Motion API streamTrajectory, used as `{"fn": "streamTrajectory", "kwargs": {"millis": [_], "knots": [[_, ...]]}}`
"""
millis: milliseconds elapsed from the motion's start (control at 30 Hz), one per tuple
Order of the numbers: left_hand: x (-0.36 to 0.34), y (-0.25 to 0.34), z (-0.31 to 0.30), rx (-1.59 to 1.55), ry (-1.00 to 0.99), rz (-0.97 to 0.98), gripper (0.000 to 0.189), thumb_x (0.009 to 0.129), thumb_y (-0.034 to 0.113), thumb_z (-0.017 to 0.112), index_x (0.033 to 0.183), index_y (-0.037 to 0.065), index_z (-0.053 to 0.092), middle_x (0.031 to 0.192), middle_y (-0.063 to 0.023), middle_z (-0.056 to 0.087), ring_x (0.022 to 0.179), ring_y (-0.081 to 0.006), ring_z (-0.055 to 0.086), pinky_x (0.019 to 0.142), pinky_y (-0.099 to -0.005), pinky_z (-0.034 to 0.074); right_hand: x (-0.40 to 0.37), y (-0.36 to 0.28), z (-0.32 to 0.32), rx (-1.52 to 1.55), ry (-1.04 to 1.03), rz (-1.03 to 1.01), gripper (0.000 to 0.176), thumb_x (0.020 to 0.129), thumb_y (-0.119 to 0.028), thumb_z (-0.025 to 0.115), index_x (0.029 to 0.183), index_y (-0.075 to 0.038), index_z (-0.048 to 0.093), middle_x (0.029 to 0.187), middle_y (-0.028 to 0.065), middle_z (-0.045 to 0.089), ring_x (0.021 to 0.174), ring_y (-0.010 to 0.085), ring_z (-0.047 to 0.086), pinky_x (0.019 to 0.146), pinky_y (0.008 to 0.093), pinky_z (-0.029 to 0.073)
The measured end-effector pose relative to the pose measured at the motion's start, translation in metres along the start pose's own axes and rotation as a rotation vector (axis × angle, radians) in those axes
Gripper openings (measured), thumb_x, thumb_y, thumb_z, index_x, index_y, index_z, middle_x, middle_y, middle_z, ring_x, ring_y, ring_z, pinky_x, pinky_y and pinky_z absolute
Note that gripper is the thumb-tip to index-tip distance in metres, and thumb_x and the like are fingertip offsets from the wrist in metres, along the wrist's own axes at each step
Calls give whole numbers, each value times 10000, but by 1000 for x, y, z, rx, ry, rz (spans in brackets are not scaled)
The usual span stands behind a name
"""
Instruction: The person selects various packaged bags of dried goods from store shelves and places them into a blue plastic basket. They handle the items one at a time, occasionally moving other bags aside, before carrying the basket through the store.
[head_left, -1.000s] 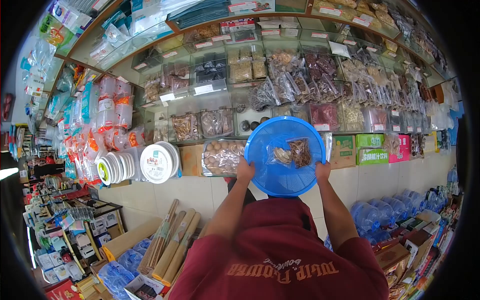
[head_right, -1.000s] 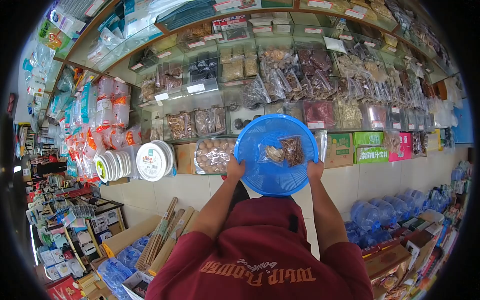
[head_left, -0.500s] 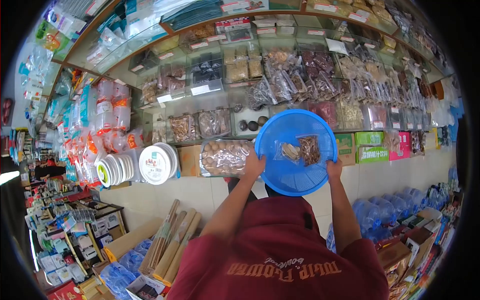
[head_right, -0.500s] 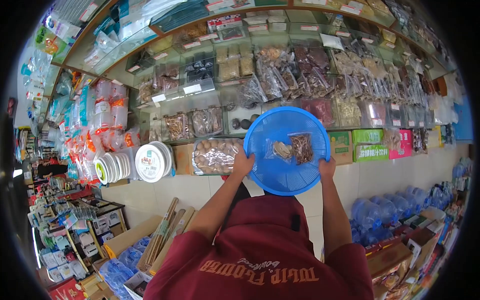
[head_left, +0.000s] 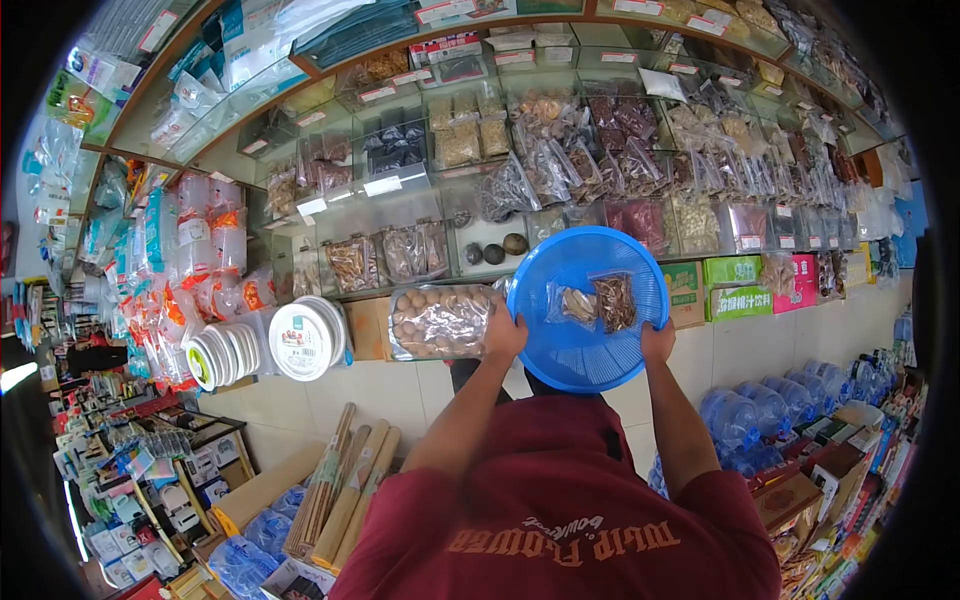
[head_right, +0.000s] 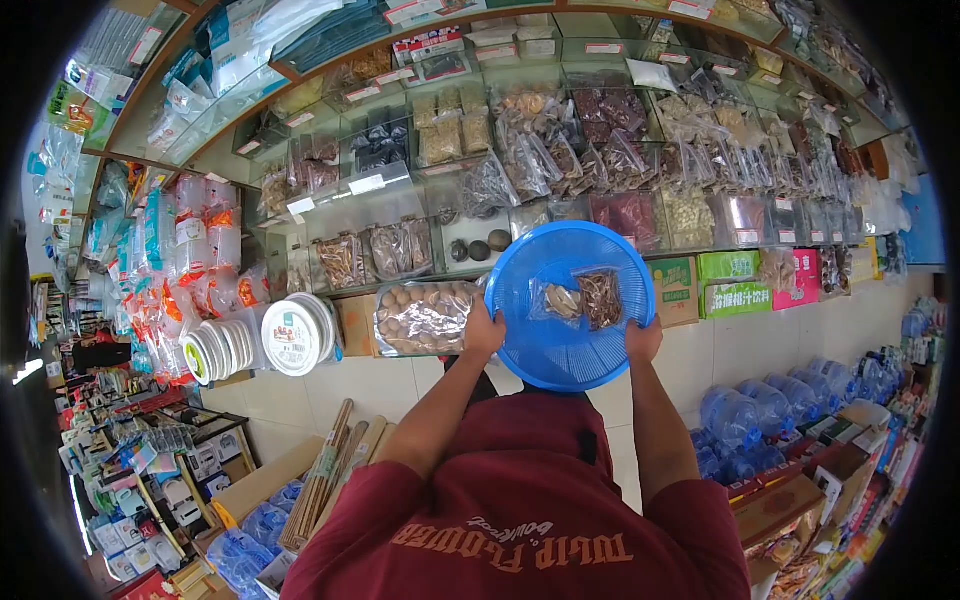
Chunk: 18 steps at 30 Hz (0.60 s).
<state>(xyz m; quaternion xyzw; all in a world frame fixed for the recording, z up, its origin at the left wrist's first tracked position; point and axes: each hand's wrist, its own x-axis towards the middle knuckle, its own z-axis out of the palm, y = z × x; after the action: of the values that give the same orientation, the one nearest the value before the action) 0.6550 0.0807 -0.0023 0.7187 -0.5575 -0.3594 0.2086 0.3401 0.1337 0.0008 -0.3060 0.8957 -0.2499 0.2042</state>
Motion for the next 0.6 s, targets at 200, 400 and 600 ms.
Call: {"fn": "streamTrajectory", "kwargs": {"millis": [200, 400, 600], "knots": [[-3, 3, -6, 32, -78, -33, 397, 787, 128, 553, 1127, -22, 414, 1056, -277, 550, 938, -435, 567, 813, -489, 462, -5, -1, -2, -22, 7, -14, 360, 684, -162, 617, 1003, 5, 599, 931, 212, 647, 881, 380, 621, 794, 432, 482], [-9, 15, -16, 106, -85, -115, 356, 811, 215, 569, 1088, 27, 447, 987, -246, 591, 932, -421, 573, 806, -504, 458, -4, 7, 4, -15, 15, -23, 360, 695, -148, 632, 1015, 10, 581, 939, 208, 647, 885, 361, 626, 795, 438, 483], [-14, -14, -14, 38, -40, 69, 431, 864, 314, 539, 1157, 17, 432, 996, -229, 593, 927, -383, 582, 804, -448, 458, 9, 36, 10, 153, -103, -66, 334, 726, -110, 598, 1046, -16, 583, 926, 124, 644, 831, 261, 618, 750, 371, 484]]}}
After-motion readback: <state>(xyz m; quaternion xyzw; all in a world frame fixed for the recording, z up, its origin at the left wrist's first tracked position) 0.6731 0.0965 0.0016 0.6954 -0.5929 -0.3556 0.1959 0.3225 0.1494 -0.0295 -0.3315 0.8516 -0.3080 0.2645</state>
